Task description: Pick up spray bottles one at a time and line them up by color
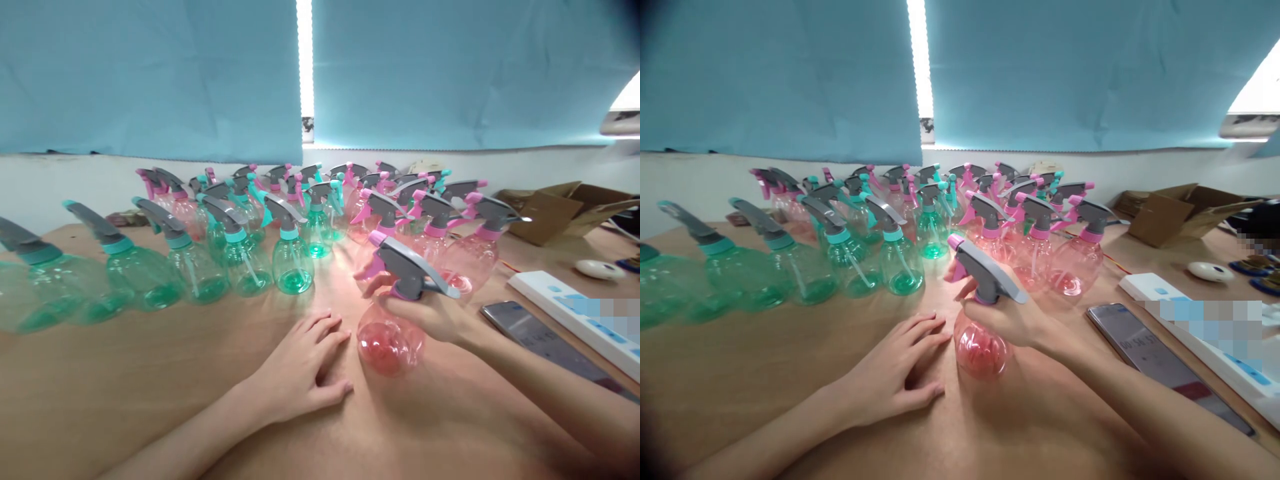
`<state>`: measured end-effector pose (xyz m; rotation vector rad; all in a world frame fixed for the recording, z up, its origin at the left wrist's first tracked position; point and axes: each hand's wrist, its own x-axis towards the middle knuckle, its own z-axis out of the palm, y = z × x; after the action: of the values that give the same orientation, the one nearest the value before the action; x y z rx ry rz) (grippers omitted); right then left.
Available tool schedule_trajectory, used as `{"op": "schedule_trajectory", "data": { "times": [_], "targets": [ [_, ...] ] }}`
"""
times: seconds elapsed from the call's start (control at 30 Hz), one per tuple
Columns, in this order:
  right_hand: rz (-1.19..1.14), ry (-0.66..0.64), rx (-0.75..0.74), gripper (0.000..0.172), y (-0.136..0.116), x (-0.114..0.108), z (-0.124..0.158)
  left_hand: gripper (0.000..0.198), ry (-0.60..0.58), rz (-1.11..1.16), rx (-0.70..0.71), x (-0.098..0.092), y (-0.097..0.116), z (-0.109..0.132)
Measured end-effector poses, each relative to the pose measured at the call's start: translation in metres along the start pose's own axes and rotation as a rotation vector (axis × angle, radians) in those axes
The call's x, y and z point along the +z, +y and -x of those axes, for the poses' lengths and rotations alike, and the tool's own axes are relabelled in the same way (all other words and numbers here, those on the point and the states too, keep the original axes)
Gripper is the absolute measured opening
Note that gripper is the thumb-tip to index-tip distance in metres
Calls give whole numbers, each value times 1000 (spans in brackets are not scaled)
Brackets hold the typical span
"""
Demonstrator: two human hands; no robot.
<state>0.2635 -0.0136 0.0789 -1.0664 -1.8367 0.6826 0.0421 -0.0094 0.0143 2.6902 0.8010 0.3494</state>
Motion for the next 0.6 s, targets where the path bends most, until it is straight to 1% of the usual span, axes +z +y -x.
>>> {"op": "schedule_trajectory", "data": {
  "times": [0.07,0.13,0.27,0.37,0.47,0.6],
  "targets": [
    [-52,-2,-28,32,5,2,-2,59,0,-7,0,1,-1,0],
    [-51,17,-55,38,10,3,-3,61,-4,-9,-1,1,-1,1],
    [29,34,-57,39,14,4,-2,62,-17,-22,-2,0,0,0],
    [27,23,-68,43,14,3,-1,61,-22,-26,-4,0,1,-1],
    [24,31,-33,45,16,4,0,61,-15,-12,0,0,0,-1],
    [48,54,-12,40,20,4,1,62,-18,-10,1,0,0,-1]
  ]
}}
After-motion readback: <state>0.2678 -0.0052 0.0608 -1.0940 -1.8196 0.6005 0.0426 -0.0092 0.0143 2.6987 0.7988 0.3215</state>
